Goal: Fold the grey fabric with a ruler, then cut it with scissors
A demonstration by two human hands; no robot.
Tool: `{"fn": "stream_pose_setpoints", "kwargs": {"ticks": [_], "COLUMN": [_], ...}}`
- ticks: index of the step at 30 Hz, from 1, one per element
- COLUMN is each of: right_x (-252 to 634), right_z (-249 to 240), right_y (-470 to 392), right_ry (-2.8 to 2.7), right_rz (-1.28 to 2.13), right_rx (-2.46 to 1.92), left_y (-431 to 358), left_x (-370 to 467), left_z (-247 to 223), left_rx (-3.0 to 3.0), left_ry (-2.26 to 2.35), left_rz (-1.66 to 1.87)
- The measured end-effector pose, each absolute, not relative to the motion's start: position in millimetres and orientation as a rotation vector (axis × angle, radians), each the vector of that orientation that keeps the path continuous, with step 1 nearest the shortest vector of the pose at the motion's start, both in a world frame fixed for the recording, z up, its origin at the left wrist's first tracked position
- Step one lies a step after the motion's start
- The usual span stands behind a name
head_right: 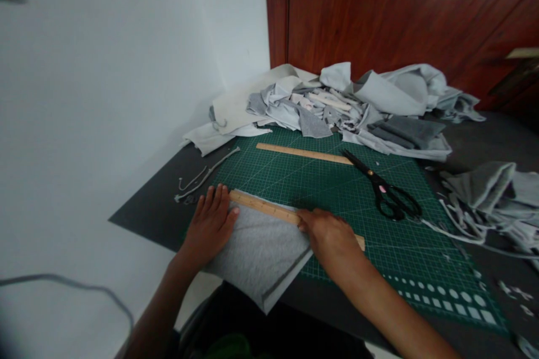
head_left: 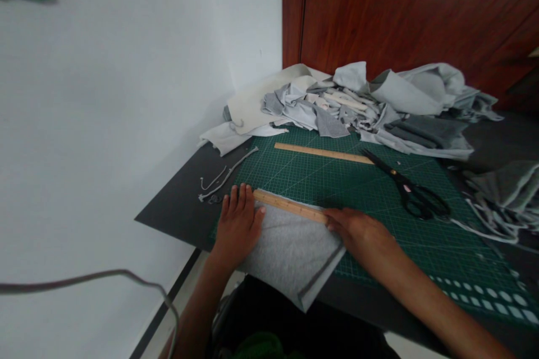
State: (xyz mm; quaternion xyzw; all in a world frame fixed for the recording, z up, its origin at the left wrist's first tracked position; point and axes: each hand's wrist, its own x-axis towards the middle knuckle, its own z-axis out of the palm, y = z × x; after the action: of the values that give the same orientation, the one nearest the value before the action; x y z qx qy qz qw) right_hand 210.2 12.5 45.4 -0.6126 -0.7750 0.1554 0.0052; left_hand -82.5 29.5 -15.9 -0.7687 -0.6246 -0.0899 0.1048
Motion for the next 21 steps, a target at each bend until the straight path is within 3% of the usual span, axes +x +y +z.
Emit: {"fn": "stream_pose_setpoints", "kwargs": {"ticks": [21], "right_x": [199.6], "right_z": [38.8], "right_y": [10.7], "right_ry": [-2.470], "right_rz": [0.260], "right_rx": [-1.959], "left_y": [33.1], "left_x": [-80.1], "left_z": [-18.8], "left_rx": [-2.290], "left_ry": [-1.951], "left_rz": [-0.342]}}
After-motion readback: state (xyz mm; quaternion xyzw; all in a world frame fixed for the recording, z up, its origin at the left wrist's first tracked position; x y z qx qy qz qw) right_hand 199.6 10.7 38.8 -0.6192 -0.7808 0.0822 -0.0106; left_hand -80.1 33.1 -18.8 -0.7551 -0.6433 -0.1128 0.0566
